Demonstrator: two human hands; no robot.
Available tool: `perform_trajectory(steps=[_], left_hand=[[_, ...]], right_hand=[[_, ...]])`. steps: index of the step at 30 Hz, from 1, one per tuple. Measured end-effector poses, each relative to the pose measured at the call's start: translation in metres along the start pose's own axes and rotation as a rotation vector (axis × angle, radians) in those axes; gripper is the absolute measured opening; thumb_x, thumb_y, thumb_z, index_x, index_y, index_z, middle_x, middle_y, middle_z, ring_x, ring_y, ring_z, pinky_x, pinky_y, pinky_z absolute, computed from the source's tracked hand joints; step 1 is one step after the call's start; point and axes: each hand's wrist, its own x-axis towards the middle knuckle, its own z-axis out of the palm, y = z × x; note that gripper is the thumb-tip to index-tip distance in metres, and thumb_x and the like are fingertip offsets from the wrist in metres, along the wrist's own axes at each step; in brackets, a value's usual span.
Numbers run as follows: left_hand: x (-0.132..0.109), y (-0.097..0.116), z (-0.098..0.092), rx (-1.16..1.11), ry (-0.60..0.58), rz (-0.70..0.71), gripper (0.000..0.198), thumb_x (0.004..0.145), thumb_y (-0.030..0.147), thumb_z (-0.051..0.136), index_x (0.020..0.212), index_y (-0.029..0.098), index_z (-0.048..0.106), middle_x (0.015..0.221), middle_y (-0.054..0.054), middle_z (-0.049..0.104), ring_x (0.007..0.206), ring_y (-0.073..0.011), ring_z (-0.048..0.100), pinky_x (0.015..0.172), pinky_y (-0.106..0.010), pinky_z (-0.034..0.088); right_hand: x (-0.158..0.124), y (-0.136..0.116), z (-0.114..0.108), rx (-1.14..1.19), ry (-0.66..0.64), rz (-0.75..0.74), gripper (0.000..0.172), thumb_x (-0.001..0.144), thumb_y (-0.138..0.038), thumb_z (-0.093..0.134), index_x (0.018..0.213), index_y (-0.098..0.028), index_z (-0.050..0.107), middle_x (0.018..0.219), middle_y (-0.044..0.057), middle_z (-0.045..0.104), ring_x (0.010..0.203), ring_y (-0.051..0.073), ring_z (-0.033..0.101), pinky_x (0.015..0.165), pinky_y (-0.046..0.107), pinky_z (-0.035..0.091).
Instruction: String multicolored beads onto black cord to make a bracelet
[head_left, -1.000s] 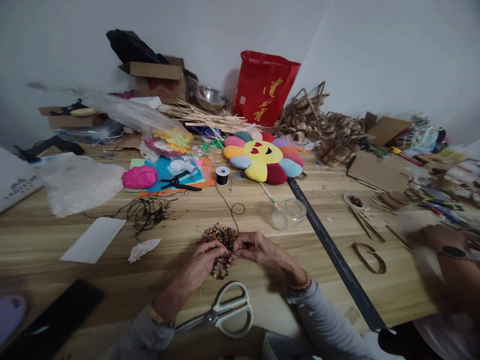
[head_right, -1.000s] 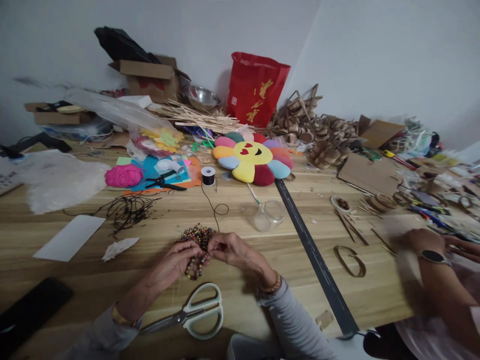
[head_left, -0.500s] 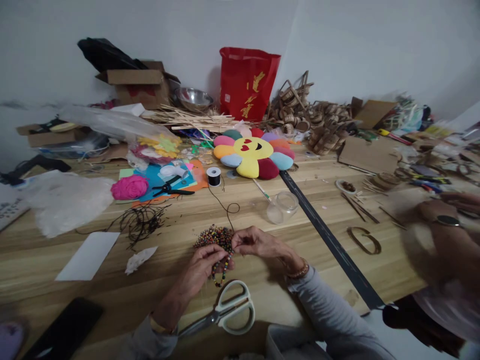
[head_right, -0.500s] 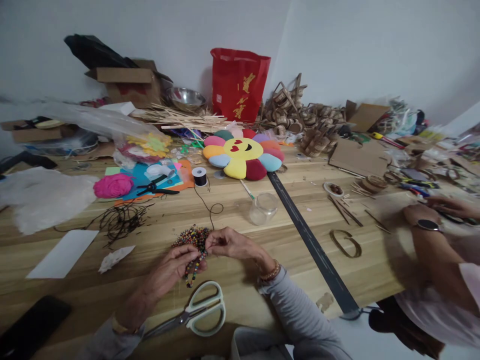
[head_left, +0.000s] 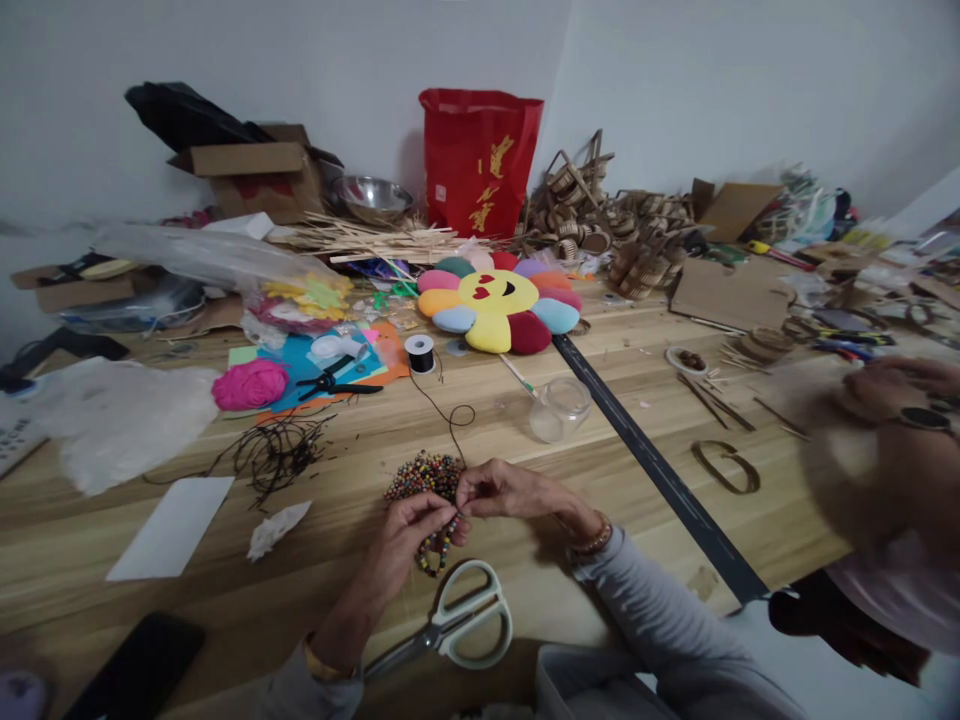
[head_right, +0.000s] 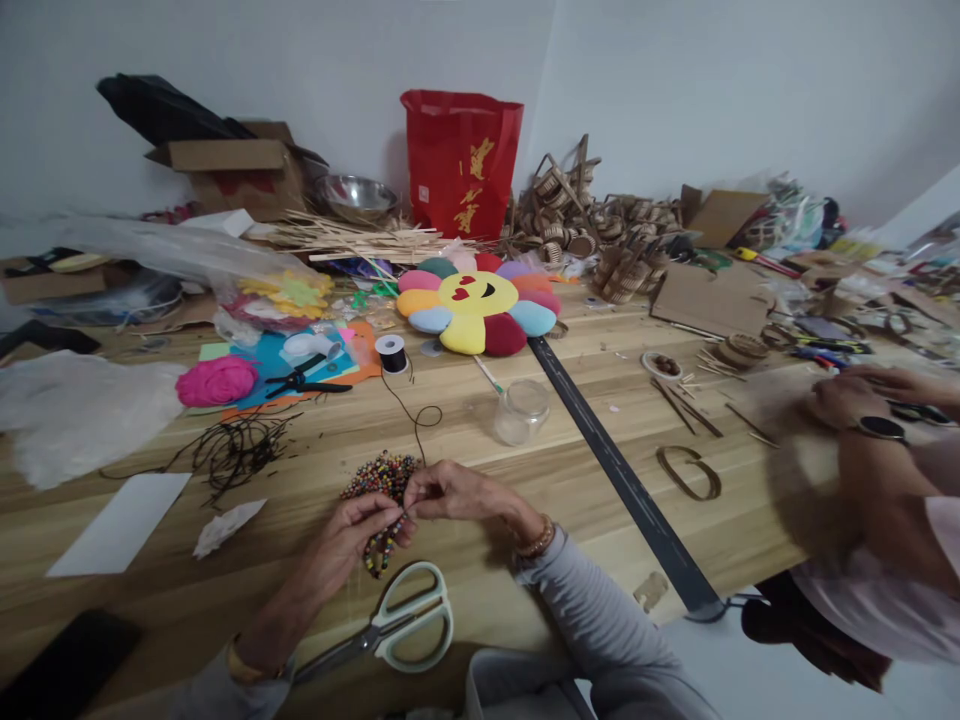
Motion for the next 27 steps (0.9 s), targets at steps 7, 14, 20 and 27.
perform_trajectory(steps=[7,14,20,27], left_hand=[[0.003,-0.007,-0.003,0.051,0.033,0.075,0.026,0.068,0.039,0.074,0.064,0.014,0.069,0.061,-0.002,0.064,0.057,-0.0116,0.054,0.055,-0.022,0.040],[0.004,-0.008,-0.004,-0.037,0.123,0.050,0.029,0.065,0.039,0.077,0.072,0.014,0.064,0.059,0.001,0.061,0.048,-0.0083,0.049,0.045,-0.019,0.035],[0.003,-0.002,-0.006,-0.067,0.173,0.071,0.029,0.069,0.039,0.073,0.078,0.015,0.060,0.063,-0.002,0.069,0.042,-0.0058,0.046,0.040,-0.016,0.030],[0.004,0.005,-0.010,0.000,0.237,0.098,0.035,0.067,0.047,0.071,0.073,0.016,0.056,0.062,-0.003,0.071,0.042,-0.0103,0.054,0.041,-0.019,0.038]], right_hand=[[-0.001,-0.005,0.000,-0.049,0.044,0.009,0.010,0.079,-0.018,0.058,0.085,-0.011,0.064,0.072,-0.001,0.058,0.063,0.009,0.048,0.060,0.019,0.038],[-0.003,-0.006,-0.006,0.019,0.050,0.041,0.015,0.080,-0.025,0.061,0.085,-0.011,0.063,0.068,-0.002,0.053,0.060,0.007,0.044,0.057,0.018,0.035],[-0.003,-0.002,-0.006,0.024,0.049,0.029,0.017,0.081,-0.027,0.062,0.084,-0.010,0.062,0.066,-0.003,0.050,0.058,0.007,0.040,0.055,0.017,0.033],[-0.003,-0.006,-0.006,0.053,0.043,0.050,0.021,0.080,-0.031,0.064,0.085,-0.011,0.062,0.070,-0.002,0.054,0.060,0.008,0.044,0.058,0.019,0.035]])
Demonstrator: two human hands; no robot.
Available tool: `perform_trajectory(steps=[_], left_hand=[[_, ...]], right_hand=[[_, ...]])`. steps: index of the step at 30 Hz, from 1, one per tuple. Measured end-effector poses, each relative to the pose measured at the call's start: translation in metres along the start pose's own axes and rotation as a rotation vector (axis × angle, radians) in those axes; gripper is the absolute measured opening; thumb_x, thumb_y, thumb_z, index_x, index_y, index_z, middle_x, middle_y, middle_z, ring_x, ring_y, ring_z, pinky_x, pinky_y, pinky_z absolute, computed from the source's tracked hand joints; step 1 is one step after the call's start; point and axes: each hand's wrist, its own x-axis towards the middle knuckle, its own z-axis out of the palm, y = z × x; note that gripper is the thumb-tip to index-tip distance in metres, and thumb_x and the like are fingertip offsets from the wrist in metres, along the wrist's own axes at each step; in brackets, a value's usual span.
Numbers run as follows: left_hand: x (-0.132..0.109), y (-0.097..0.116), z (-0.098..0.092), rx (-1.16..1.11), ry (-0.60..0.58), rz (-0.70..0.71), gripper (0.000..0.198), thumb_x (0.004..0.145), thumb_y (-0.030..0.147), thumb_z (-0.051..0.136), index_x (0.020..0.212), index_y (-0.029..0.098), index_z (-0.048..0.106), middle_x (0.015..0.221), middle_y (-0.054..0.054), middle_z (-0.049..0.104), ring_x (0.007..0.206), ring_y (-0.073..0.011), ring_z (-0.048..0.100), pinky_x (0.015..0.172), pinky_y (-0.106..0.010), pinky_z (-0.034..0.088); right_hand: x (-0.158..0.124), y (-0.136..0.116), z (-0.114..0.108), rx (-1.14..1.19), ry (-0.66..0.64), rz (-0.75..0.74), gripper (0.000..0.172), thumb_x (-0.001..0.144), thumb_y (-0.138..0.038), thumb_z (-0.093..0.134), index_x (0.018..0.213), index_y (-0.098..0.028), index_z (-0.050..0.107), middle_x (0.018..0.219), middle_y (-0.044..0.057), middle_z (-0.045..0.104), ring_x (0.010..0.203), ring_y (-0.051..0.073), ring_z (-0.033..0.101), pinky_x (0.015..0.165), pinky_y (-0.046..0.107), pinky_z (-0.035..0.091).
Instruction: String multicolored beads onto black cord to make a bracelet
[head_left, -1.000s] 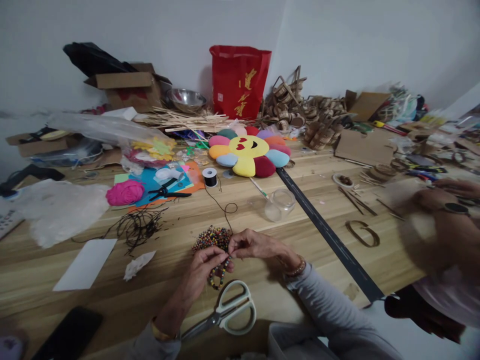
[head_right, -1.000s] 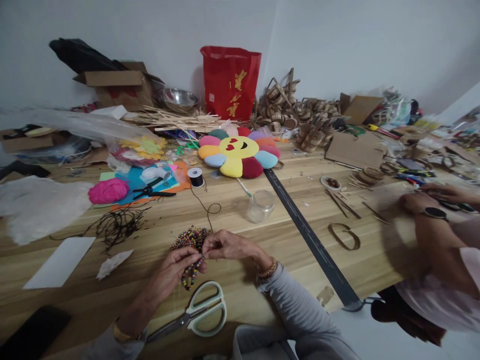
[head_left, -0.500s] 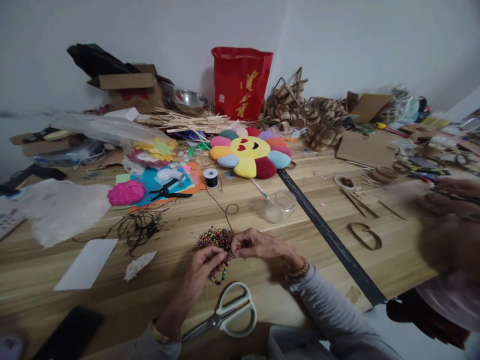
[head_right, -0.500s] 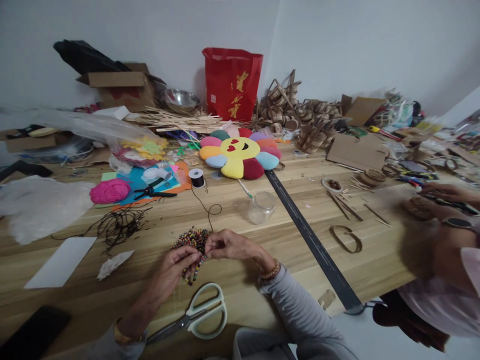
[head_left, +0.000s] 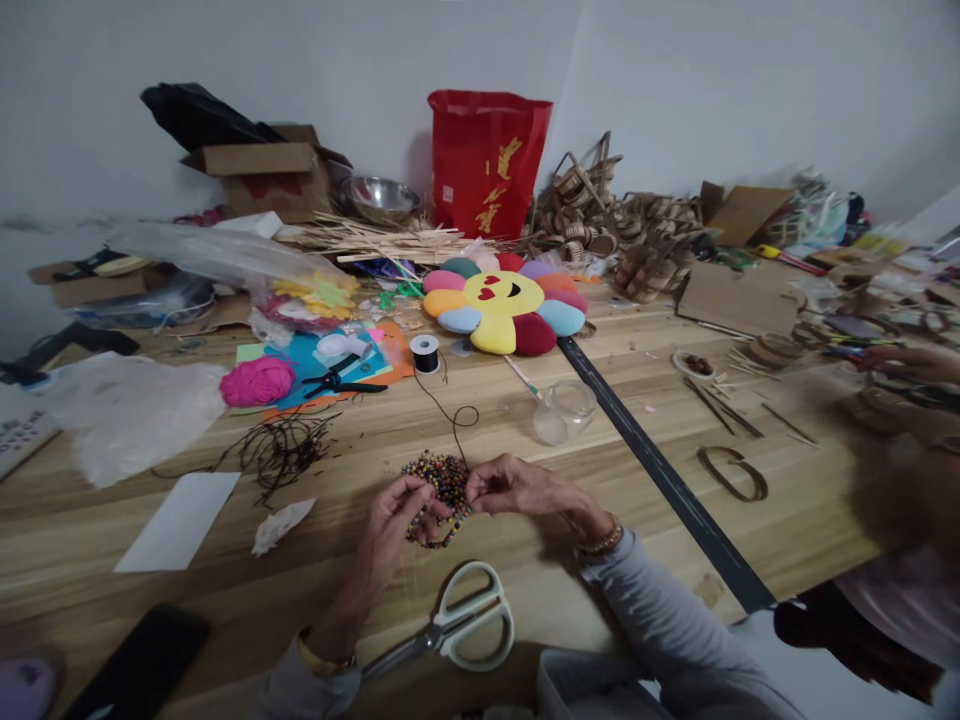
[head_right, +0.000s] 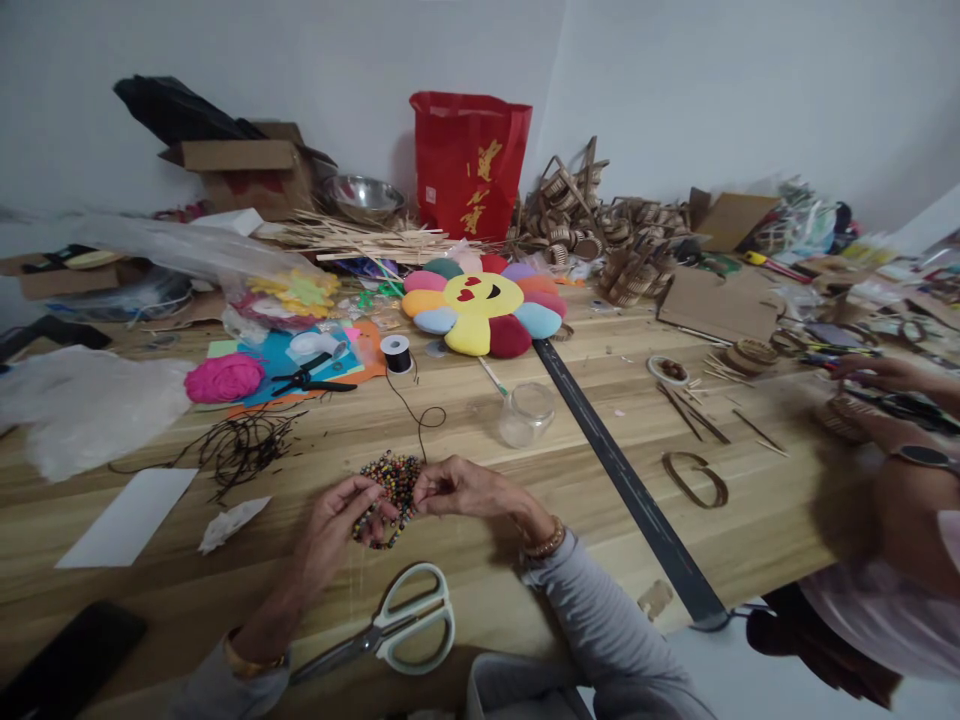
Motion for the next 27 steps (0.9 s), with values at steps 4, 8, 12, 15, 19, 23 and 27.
perform_trajectory(steps=[4,8,12,15,19,23,27], left_hand=[[0.003,0.000,-0.006,0.041,-0.002,0.062,0.032,0.067,0.045,0.073,0.069,0.014,0.062,0.067,-0.004,0.072,0.057,-0.0142,0.062,0.053,-0.023,0.048],[0.004,-0.001,-0.009,0.037,-0.101,0.039,0.029,0.069,0.043,0.073,0.070,0.014,0.066,0.075,-0.006,0.073,0.068,-0.0166,0.065,0.064,-0.026,0.050],[-0.002,-0.005,-0.002,0.018,-0.207,0.004,0.027,0.070,0.040,0.073,0.068,0.014,0.067,0.070,-0.005,0.072,0.065,-0.0145,0.063,0.062,-0.023,0.047],[-0.007,-0.008,0.007,-0.033,-0.235,-0.052,0.029,0.070,0.042,0.073,0.069,0.014,0.066,0.067,-0.005,0.071,0.066,-0.0163,0.065,0.062,-0.024,0.047],[-0.009,-0.009,0.014,-0.167,-0.199,-0.171,0.034,0.060,0.045,0.079,0.067,0.016,0.061,0.060,-0.002,0.069,0.058,-0.0160,0.065,0.058,-0.024,0.047],[-0.009,-0.007,0.016,-0.220,-0.172,-0.178,0.036,0.056,0.043,0.082,0.064,0.015,0.061,0.056,0.000,0.065,0.055,-0.0134,0.061,0.056,-0.022,0.046],[-0.008,-0.009,0.015,-0.260,-0.188,-0.168,0.032,0.057,0.039,0.082,0.064,0.015,0.062,0.056,0.000,0.064,0.055,-0.0123,0.059,0.055,-0.021,0.045]], right_hand=[[-0.001,-0.001,0.000,0.029,0.019,0.011,0.022,0.078,-0.032,0.066,0.083,-0.011,0.062,0.071,-0.001,0.055,0.062,0.008,0.046,0.060,0.020,0.036],[-0.001,0.000,0.000,0.023,0.017,0.001,0.020,0.079,-0.030,0.065,0.084,-0.011,0.063,0.071,-0.002,0.055,0.062,0.008,0.046,0.060,0.019,0.036],[0.002,0.001,0.003,-0.019,0.022,-0.020,0.017,0.080,-0.027,0.063,0.084,-0.011,0.063,0.070,-0.001,0.057,0.061,0.008,0.047,0.059,0.019,0.037],[0.004,-0.001,0.008,-0.023,0.013,-0.039,0.015,0.082,-0.026,0.061,0.084,-0.011,0.062,0.070,-0.001,0.058,0.062,0.009,0.049,0.060,0.019,0.038],[0.005,-0.002,0.013,-0.052,0.034,-0.056,0.010,0.081,-0.021,0.059,0.083,-0.012,0.061,0.071,-0.001,0.057,0.063,0.009,0.049,0.061,0.019,0.038],[0.005,0.000,0.017,-0.131,0.085,-0.069,0.006,0.079,-0.017,0.058,0.082,-0.012,0.061,0.066,-0.003,0.053,0.058,0.008,0.045,0.056,0.017,0.035],[0.004,0.001,0.019,-0.251,0.147,-0.102,0.004,0.079,-0.014,0.060,0.081,-0.012,0.062,0.067,-0.003,0.051,0.058,0.007,0.043,0.054,0.016,0.034]])
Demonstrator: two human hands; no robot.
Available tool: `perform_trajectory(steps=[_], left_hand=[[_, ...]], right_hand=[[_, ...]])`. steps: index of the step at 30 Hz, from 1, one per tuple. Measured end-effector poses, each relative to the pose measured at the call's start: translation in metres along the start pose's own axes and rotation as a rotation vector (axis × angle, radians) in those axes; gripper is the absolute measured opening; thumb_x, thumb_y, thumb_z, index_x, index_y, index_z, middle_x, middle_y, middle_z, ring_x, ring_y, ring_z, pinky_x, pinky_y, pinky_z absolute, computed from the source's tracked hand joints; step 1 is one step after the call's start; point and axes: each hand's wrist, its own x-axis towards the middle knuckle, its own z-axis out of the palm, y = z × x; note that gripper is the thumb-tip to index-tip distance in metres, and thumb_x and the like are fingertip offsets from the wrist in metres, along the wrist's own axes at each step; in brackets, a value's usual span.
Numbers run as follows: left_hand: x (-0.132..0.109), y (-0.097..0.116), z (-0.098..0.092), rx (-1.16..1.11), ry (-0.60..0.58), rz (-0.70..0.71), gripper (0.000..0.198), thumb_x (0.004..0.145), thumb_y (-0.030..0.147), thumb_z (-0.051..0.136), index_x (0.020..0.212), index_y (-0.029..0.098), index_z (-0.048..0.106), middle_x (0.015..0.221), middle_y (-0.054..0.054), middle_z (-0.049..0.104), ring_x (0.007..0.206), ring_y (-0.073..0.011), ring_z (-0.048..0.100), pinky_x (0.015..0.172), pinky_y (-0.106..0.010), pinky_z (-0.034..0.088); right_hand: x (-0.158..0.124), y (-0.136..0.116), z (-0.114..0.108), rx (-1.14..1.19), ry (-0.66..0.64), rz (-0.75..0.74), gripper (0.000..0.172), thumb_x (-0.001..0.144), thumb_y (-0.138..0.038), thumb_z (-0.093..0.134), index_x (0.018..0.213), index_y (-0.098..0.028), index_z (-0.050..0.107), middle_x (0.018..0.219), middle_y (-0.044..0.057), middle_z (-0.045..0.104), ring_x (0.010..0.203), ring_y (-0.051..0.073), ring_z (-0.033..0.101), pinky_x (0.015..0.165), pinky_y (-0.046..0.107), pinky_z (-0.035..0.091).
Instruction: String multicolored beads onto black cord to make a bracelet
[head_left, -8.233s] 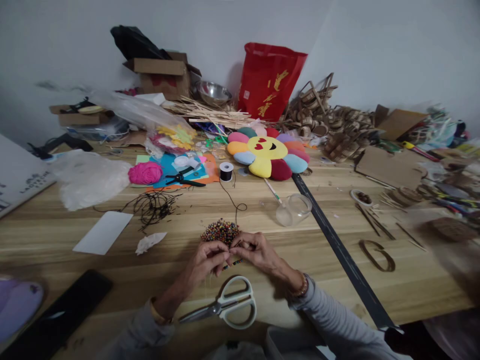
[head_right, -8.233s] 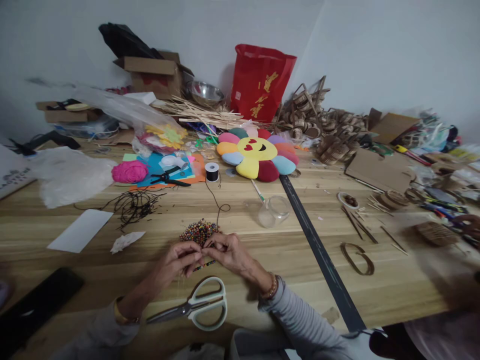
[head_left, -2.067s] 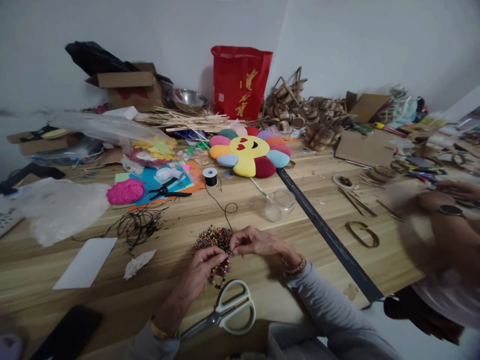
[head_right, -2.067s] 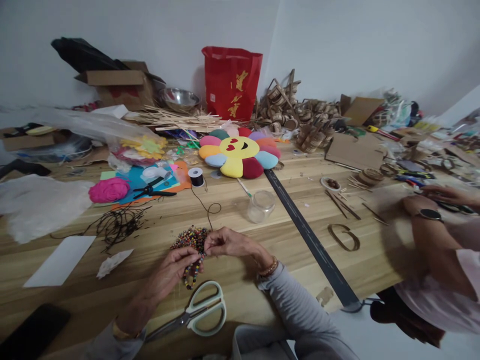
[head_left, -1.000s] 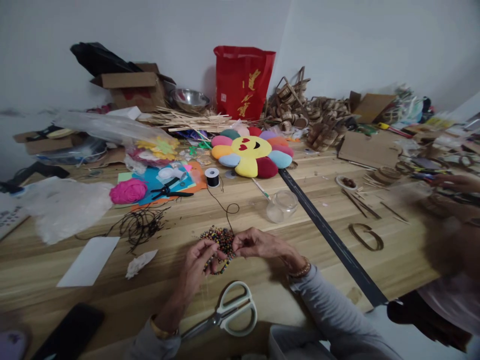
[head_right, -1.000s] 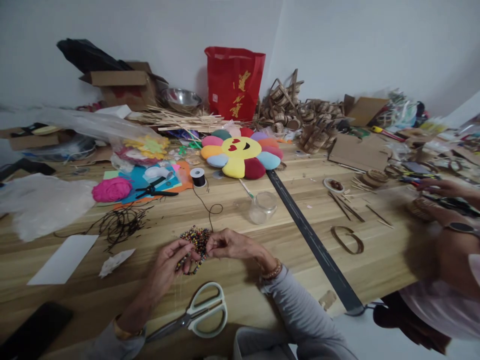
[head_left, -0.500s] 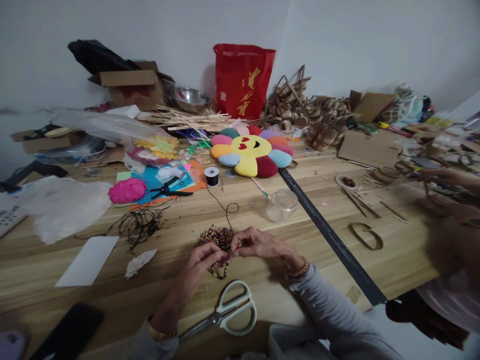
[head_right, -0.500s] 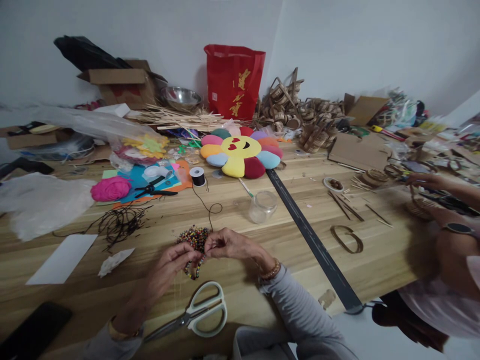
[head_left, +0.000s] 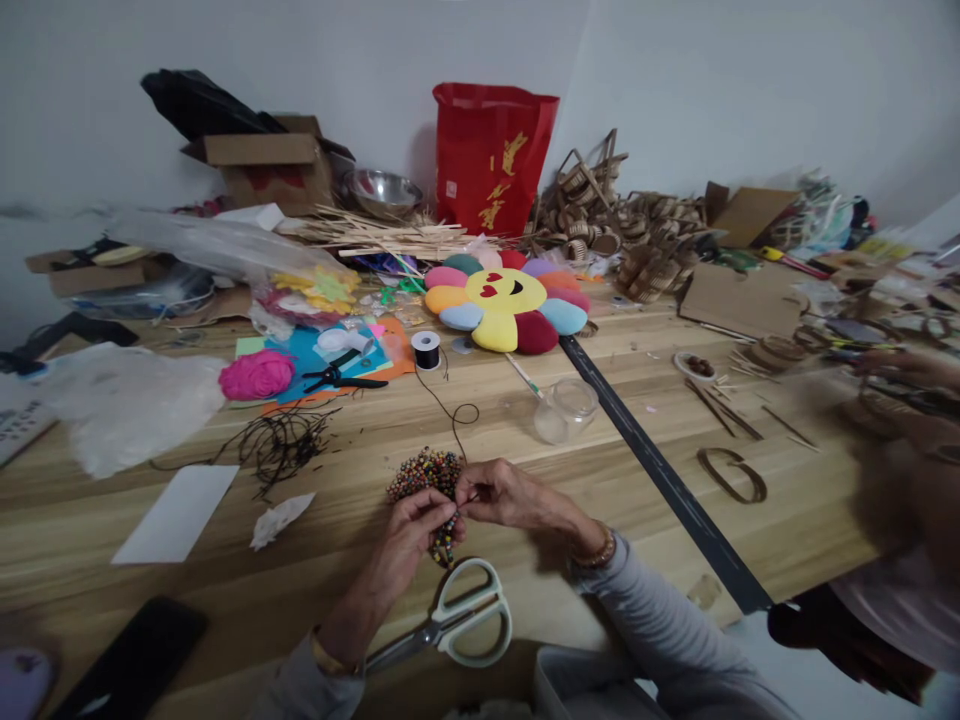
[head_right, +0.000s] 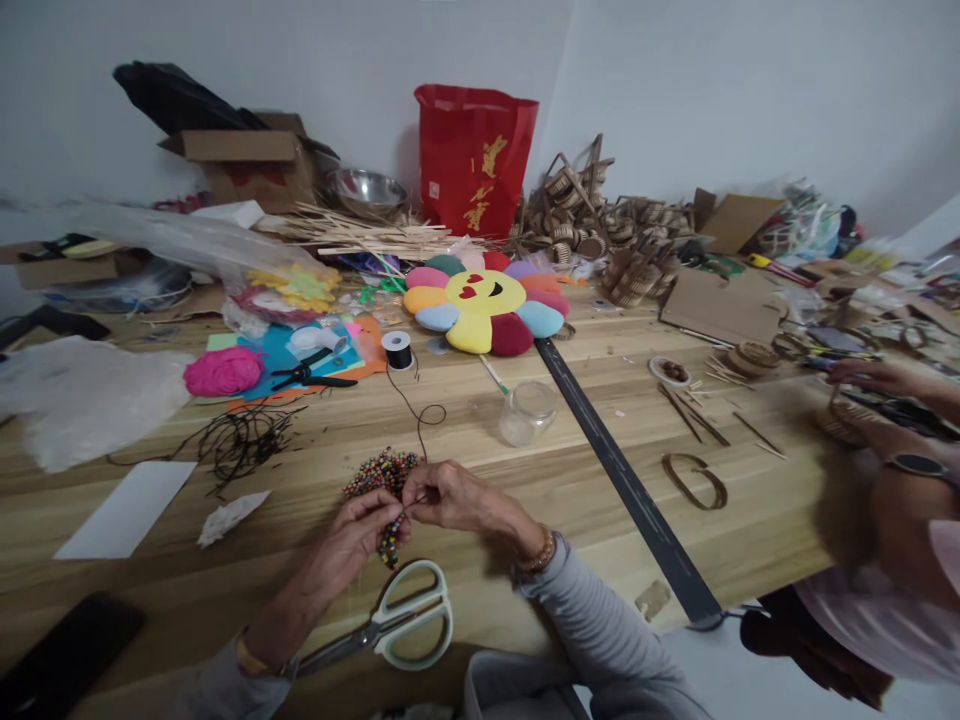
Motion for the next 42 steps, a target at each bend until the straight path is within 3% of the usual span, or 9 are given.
perform_trajectory(steps=[7,14,23,26,30,32,36,42], left_hand=[[0.002,-0.001,-0.003,-0.048,0.016,-0.032,0.030,0.051,0.032,0.084,0.061,0.015,0.062,0.055,0.002,0.060,0.052,-0.0106,0.054,0.051,-0.021,0.041],[0.003,0.001,-0.004,0.118,0.026,0.065,0.024,0.056,0.031,0.079,0.058,0.015,0.062,0.055,0.003,0.055,0.049,-0.0074,0.048,0.049,-0.019,0.037],[0.000,0.003,-0.002,0.177,0.032,0.080,0.020,0.056,0.029,0.076,0.054,0.015,0.062,0.050,0.003,0.055,0.046,-0.0072,0.047,0.048,-0.019,0.037],[0.000,0.005,-0.003,0.183,0.044,0.076,0.019,0.054,0.028,0.076,0.052,0.015,0.062,0.048,0.003,0.056,0.044,-0.0068,0.046,0.047,-0.019,0.035],[0.001,0.004,-0.003,0.198,0.059,0.064,0.018,0.053,0.027,0.076,0.052,0.015,0.063,0.051,0.001,0.060,0.043,-0.0066,0.046,0.046,-0.019,0.033],[0.002,0.003,-0.004,0.210,0.070,0.061,0.018,0.053,0.027,0.076,0.052,0.015,0.064,0.052,0.000,0.062,0.043,-0.0067,0.046,0.045,-0.019,0.032],[0.002,0.001,-0.005,0.222,0.105,0.089,0.018,0.055,0.028,0.076,0.053,0.014,0.064,0.049,0.001,0.058,0.043,-0.0072,0.047,0.043,-0.019,0.032],[0.003,0.000,-0.006,0.228,0.142,0.146,0.019,0.057,0.029,0.076,0.055,0.015,0.063,0.047,0.003,0.054,0.045,-0.0086,0.046,0.045,-0.020,0.036]], right_hand=[[0.001,-0.001,-0.002,-0.060,0.022,-0.027,0.003,0.081,-0.017,0.063,0.081,-0.013,0.063,0.072,-0.003,0.051,0.061,0.008,0.045,0.056,0.017,0.035],[0.000,-0.004,-0.003,-0.026,0.000,-0.007,0.008,0.082,-0.020,0.064,0.080,-0.013,0.064,0.072,-0.002,0.051,0.063,0.008,0.045,0.056,0.018,0.035],[-0.005,-0.007,-0.023,-0.029,-0.061,0.033,0.019,0.090,-0.028,0.054,0.087,-0.012,0.063,0.075,0.000,0.058,0.067,0.010,0.049,0.061,0.019,0.037],[-0.006,-0.003,-0.032,-0.055,0.004,0.044,0.022,0.091,-0.031,0.053,0.086,-0.012,0.063,0.074,0.000,0.058,0.064,0.010,0.047,0.059,0.019,0.036],[-0.006,-0.003,-0.038,-0.119,0.186,0.081,0.019,0.087,-0.030,0.058,0.086,-0.011,0.063,0.072,0.000,0.058,0.060,0.009,0.044,0.055,0.019,0.033],[-0.006,-0.005,-0.036,-0.068,0.195,0.085,0.018,0.084,-0.029,0.061,0.088,-0.011,0.063,0.070,-0.001,0.057,0.058,0.008,0.043,0.052,0.018,0.032],[-0.004,-0.008,-0.018,0.058,0.069,0.078,0.017,0.081,-0.026,0.065,0.092,-0.012,0.063,0.067,-0.003,0.056,0.055,0.007,0.045,0.051,0.017,0.034],[0.000,-0.008,0.005,-0.112,0.060,-0.027,0.005,0.085,-0.018,0.062,0.086,-0.014,0.065,0.074,-0.001,0.059,0.065,0.009,0.052,0.060,0.018,0.039]])
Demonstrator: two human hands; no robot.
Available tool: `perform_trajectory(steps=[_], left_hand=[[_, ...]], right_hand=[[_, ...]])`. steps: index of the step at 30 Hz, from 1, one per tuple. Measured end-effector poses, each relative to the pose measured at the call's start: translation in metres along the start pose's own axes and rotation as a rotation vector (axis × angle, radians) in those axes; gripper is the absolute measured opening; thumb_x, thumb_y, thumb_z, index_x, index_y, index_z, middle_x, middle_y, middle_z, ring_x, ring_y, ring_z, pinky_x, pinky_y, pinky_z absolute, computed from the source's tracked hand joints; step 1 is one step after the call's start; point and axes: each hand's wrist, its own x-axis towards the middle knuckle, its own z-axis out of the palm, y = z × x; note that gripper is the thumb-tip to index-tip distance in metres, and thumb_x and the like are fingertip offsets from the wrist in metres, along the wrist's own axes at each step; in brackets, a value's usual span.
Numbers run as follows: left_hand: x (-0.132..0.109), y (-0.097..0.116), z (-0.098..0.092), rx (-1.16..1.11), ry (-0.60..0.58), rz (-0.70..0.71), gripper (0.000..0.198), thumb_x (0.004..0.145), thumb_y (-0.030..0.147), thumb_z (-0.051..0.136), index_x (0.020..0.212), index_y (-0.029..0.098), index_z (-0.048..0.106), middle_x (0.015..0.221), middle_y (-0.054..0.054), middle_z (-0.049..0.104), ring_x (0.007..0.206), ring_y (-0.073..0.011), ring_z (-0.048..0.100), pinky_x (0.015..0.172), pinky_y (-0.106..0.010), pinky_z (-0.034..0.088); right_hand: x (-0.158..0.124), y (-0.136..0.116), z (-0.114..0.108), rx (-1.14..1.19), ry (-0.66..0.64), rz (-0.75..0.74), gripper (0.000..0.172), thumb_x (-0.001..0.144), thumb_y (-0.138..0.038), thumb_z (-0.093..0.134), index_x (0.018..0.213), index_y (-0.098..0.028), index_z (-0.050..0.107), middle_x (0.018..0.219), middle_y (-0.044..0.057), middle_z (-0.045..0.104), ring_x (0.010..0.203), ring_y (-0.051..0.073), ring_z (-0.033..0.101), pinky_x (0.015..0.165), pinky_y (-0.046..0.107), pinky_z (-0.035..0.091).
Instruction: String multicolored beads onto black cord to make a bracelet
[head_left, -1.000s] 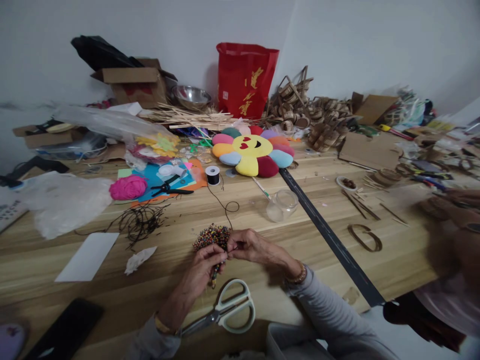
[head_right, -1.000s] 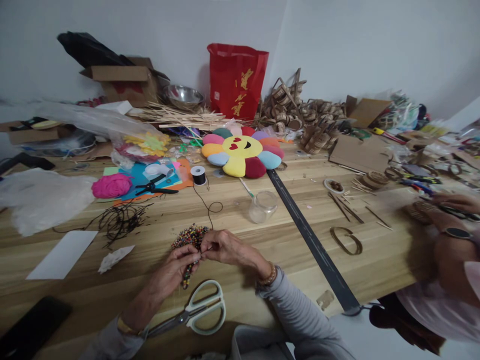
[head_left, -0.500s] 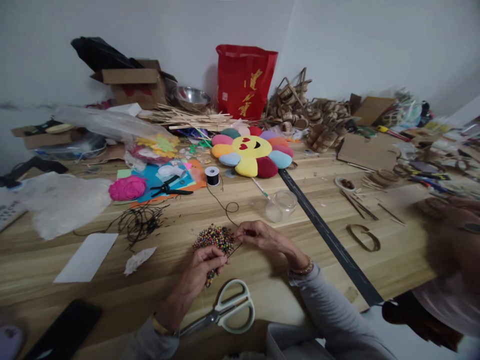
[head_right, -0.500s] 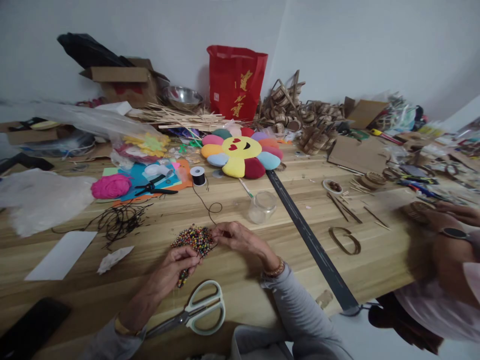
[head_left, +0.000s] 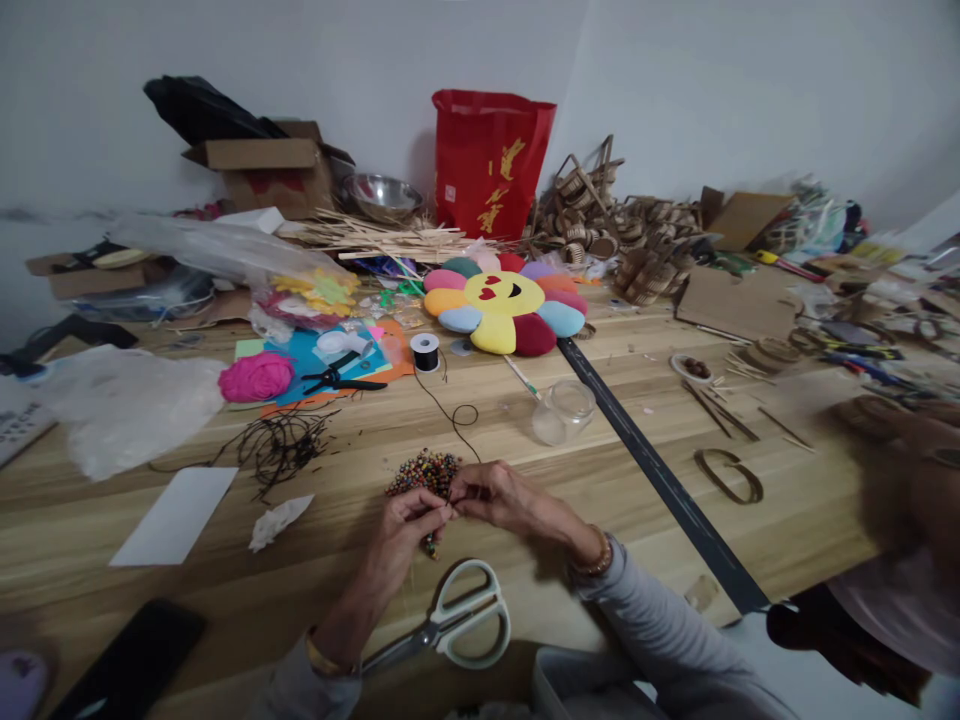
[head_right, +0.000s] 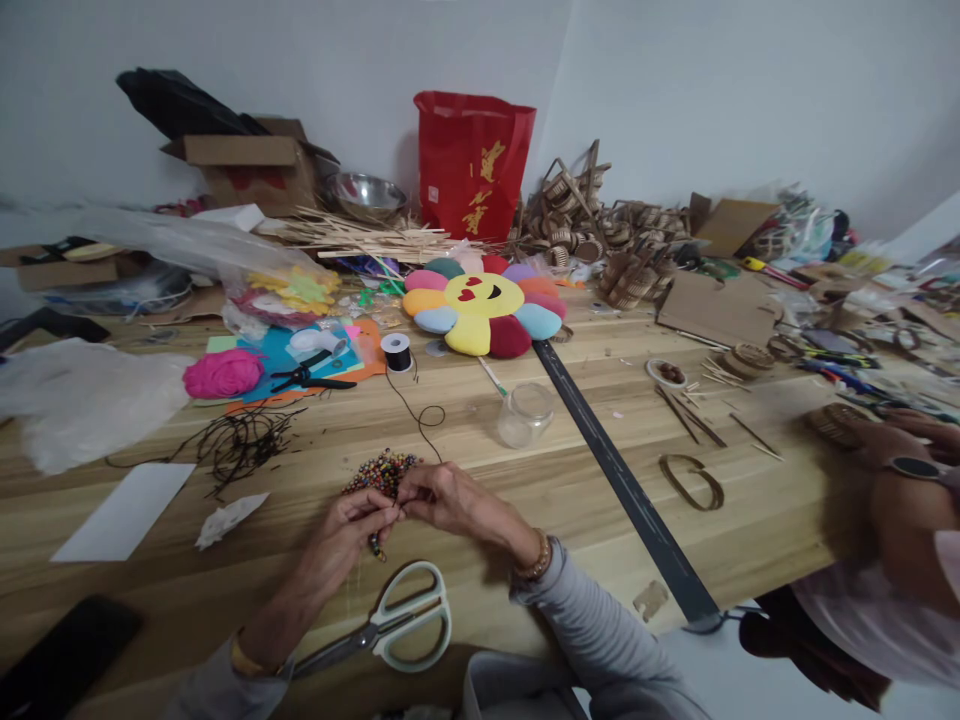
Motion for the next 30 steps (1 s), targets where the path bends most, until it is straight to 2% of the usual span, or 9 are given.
perform_trajectory(steps=[5,12,17,23,27,30], left_hand=[[0.000,-0.002,0.000,0.003,0.019,0.026,0.019,0.058,0.030,0.076,0.057,0.015,0.064,0.048,0.003,0.055,0.046,-0.0095,0.048,0.045,-0.020,0.037],[-0.001,-0.001,0.002,0.035,0.020,0.051,0.018,0.060,0.029,0.075,0.056,0.015,0.064,0.048,0.002,0.056,0.047,-0.0100,0.049,0.048,-0.021,0.038],[-0.001,-0.003,0.001,0.060,-0.033,0.028,0.018,0.063,0.030,0.074,0.059,0.015,0.066,0.052,0.000,0.058,0.049,-0.0108,0.051,0.049,-0.021,0.039],[0.001,-0.005,0.002,0.058,-0.107,0.019,0.023,0.061,0.031,0.077,0.056,0.014,0.063,0.051,0.001,0.057,0.048,-0.0104,0.052,0.048,-0.021,0.039],[0.001,-0.008,0.003,0.060,-0.129,-0.004,0.024,0.061,0.032,0.078,0.059,0.014,0.063,0.053,0.001,0.058,0.048,-0.0107,0.053,0.046,-0.021,0.039],[0.000,-0.009,0.003,0.065,-0.159,-0.005,0.023,0.062,0.033,0.078,0.065,0.013,0.066,0.057,-0.001,0.062,0.050,-0.0116,0.055,0.048,-0.022,0.041]], right_hand=[[-0.001,-0.007,-0.004,-0.113,-0.016,-0.064,0.007,0.088,-0.013,0.058,0.088,-0.014,0.066,0.081,0.002,0.063,0.074,0.012,0.057,0.068,0.020,0.042],[-0.005,-0.016,-0.017,-0.268,-0.050,-0.098,0.008,0.093,-0.016,0.052,0.093,-0.015,0.061,0.092,0.005,0.059,0.082,0.013,0.056,0.075,0.023,0.042],[-0.009,-0.025,-0.021,-0.372,-0.070,-0.142,0.012,0.096,-0.019,0.048,0.093,-0.016,0.059,0.093,0.005,0.055,0.083,0.013,0.054,0.074,0.023,0.041],[-0.009,-0.030,-0.018,-0.424,-0.081,-0.225,0.018,0.099,-0.025,0.041,0.099,-0.016,0.057,0.104,0.008,0.054,0.091,0.015,0.055,0.078,0.024,0.043],[-0.007,-0.025,-0.014,-0.386,-0.105,-0.237,0.015,0.099,-0.024,0.042,0.098,-0.016,0.055,0.099,0.007,0.057,0.090,0.015,0.055,0.078,0.024,0.043],[-0.005,-0.023,-0.012,-0.354,-0.102,-0.188,0.012,0.098,-0.020,0.044,0.093,-0.016,0.055,0.090,0.005,0.058,0.083,0.014,0.056,0.073,0.023,0.042]])
